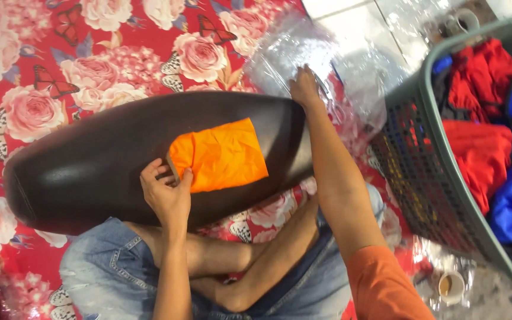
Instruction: Folding an orange cloth and placing it in a plastic bag, followed by fitting a red elasticated seat cover onto a motorcycle seat.
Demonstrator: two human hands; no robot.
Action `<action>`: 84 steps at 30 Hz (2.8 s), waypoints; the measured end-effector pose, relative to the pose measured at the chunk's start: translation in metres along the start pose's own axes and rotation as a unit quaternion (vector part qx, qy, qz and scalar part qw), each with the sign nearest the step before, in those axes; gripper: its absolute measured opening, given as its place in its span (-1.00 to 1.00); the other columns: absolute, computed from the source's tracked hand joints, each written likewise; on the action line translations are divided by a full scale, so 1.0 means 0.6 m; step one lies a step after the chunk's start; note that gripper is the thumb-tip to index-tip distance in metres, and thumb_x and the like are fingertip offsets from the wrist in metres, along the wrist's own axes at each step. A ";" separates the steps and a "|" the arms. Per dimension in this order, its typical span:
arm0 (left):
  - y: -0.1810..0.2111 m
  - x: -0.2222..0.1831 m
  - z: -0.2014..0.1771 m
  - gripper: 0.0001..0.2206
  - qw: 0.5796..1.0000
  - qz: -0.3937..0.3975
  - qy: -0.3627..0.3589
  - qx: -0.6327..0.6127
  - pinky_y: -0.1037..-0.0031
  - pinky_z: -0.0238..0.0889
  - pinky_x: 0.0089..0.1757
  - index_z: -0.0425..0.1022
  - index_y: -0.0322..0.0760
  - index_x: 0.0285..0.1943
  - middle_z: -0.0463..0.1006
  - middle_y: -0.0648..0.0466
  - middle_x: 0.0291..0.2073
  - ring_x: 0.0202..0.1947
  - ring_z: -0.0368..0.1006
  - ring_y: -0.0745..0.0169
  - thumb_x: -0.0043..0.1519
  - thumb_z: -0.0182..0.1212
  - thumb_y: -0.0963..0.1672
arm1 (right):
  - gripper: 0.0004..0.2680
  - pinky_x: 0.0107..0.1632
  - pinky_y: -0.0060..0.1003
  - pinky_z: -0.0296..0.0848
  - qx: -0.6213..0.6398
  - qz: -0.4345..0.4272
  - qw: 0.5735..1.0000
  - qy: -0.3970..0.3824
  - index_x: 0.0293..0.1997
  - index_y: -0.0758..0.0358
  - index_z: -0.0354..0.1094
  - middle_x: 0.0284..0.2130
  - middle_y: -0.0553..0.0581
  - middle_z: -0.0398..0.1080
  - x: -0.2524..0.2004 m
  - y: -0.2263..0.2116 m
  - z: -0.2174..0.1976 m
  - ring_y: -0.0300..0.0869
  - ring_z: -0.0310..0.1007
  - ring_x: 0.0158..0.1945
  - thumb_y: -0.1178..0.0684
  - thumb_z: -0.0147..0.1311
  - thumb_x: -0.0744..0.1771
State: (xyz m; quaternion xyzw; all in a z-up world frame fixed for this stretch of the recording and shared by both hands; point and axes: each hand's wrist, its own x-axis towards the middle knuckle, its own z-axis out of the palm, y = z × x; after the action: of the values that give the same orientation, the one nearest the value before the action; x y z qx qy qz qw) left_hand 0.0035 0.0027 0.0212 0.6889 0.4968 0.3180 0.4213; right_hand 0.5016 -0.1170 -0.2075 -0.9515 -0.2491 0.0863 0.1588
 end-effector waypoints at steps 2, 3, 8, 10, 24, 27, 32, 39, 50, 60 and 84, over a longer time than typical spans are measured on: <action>0.010 0.001 -0.004 -0.43 1.000 -0.019 -0.003 -0.006 0.23 0.50 -0.23 0.34 -0.42 0.20 0.39 -0.20 -0.10 -0.25 0.59 -0.19 0.01 0.52 -0.23 | -0.53 0.35 0.49 -0.02 -0.002 0.016 1.000 -0.014 0.51 0.28 -0.02 0.44 0.40 -0.03 -0.001 -0.018 -0.004 0.23 -0.08 0.52 -0.14 -0.05 0.44; 0.015 0.002 -0.005 -0.42 0.999 -0.034 -0.012 -0.012 0.23 0.50 -0.22 0.34 -0.44 0.20 0.39 -0.20 -0.10 -0.25 0.58 -0.19 0.00 0.52 -0.23 | -0.51 0.37 0.58 -0.19 -0.002 0.040 0.999 -0.026 0.56 0.31 -0.17 0.48 0.41 -0.12 -0.003 -0.025 -0.005 0.23 -0.21 0.56 -0.17 -0.18 0.48; 0.028 0.002 -0.008 -0.42 0.999 -0.050 -0.019 -0.008 0.24 0.50 -0.23 0.35 -0.45 0.20 0.36 -0.20 -0.11 -0.26 0.59 -0.17 0.00 0.52 -0.23 | -0.66 0.12 0.43 0.30 -0.079 -0.010 0.994 0.072 0.23 0.39 0.24 -0.02 0.34 0.35 -0.037 -0.061 -0.040 0.25 0.46 0.10 0.16 0.16 0.32; 0.031 0.002 -0.009 -0.42 0.998 -0.054 -0.022 -0.012 0.24 0.50 -0.22 0.34 -0.44 0.21 0.35 -0.19 -0.10 -0.25 0.59 -0.16 0.00 0.52 -0.23 | -0.65 0.11 0.45 0.27 -0.093 0.000 0.992 0.088 0.19 0.36 0.27 -0.05 0.30 0.36 -0.029 -0.058 -0.038 0.23 0.45 0.08 0.18 0.21 0.29; 0.020 0.003 -0.011 -0.42 0.998 -0.047 -0.026 -0.014 0.20 0.51 -0.24 0.35 -0.45 0.20 0.35 -0.20 -0.12 -0.25 0.58 -0.24 -0.01 0.52 -0.23 | -0.85 -0.07 0.02 0.56 0.018 -0.034 0.977 0.209 -0.08 0.21 0.55 -0.30 0.24 0.53 -0.096 -0.121 -0.127 0.16 0.59 -0.12 0.06 0.02 0.42; 0.016 0.007 -0.009 -0.44 0.999 -0.036 -0.019 -0.018 0.19 0.51 -0.26 0.36 -0.46 0.18 0.36 -0.19 -0.13 -0.25 0.58 -0.24 0.00 0.51 -0.23 | -0.82 0.05 0.14 0.40 0.157 -0.097 0.945 0.269 -0.04 0.42 0.51 -0.21 0.43 0.51 -0.102 -0.127 -0.142 0.34 0.49 -0.06 0.12 -0.02 0.44; 0.021 -0.002 -0.011 -0.47 1.000 -0.012 -0.014 -0.011 0.17 0.51 -0.26 0.35 -0.44 0.17 0.36 -0.19 -0.13 -0.24 0.57 -0.24 0.03 0.49 -0.21 | -0.77 0.13 0.05 0.34 0.333 -0.020 0.921 0.200 -0.08 0.16 0.60 -0.14 0.30 0.54 -0.098 -0.139 -0.214 0.09 0.48 0.01 -0.02 -0.04 0.39; 0.023 -0.020 -0.014 -0.48 0.996 0.083 0.008 -0.018 0.25 0.46 -0.08 0.36 -0.39 0.22 0.40 -0.20 0.02 -0.08 0.50 -0.07 0.17 0.44 -0.06 | -0.94 0.22 0.24 0.48 0.734 0.063 0.672 -0.075 -0.54 0.18 0.35 0.19 0.48 0.44 -0.224 -0.223 -0.488 0.43 0.45 0.24 0.10 0.06 0.20; 0.174 -0.049 0.054 -0.25 0.925 0.200 -0.207 -0.249 0.04 -0.04 0.28 0.16 -0.39 0.46 0.30 -0.26 0.27 0.34 0.13 -0.27 0.19 0.45 0.03 | -0.75 -0.24 0.38 0.56 0.752 -0.144 0.549 -0.335 -0.26 0.41 0.43 0.24 0.75 0.20 -0.425 -0.153 -0.565 0.65 0.37 0.07 0.00 -0.13 0.33; 0.215 -0.107 0.163 -0.83 0.897 0.035 -0.321 -0.303 0.67 0.40 -0.26 0.66 -0.07 -0.21 0.69 0.13 -0.47 -0.44 0.59 0.48 0.16 0.49 -0.02 | -0.17 0.05 0.46 0.44 0.723 -0.135 0.648 -0.199 0.49 0.33 0.00 0.28 0.59 0.23 -0.554 -0.121 -0.594 0.38 0.44 0.13 -0.36 0.22 0.14; 0.165 -0.136 0.172 -0.71 0.831 -0.056 -0.466 -0.300 0.48 0.59 -0.32 0.64 -0.26 0.04 0.72 -0.06 -0.28 -0.39 0.67 0.20 0.17 0.48 -0.13 | -0.87 -0.06 0.04 0.72 0.708 -0.039 0.701 0.078 0.00 0.29 0.46 -0.11 0.37 0.56 -0.494 -0.072 -0.598 0.15 0.67 -0.15 0.23 0.15 0.36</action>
State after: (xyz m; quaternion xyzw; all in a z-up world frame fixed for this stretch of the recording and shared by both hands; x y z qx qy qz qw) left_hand 0.1085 -0.1175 0.0625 0.5660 0.1600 0.0683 0.8058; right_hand 0.3145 -0.3227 0.1682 -0.5514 -0.1378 0.1561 0.8078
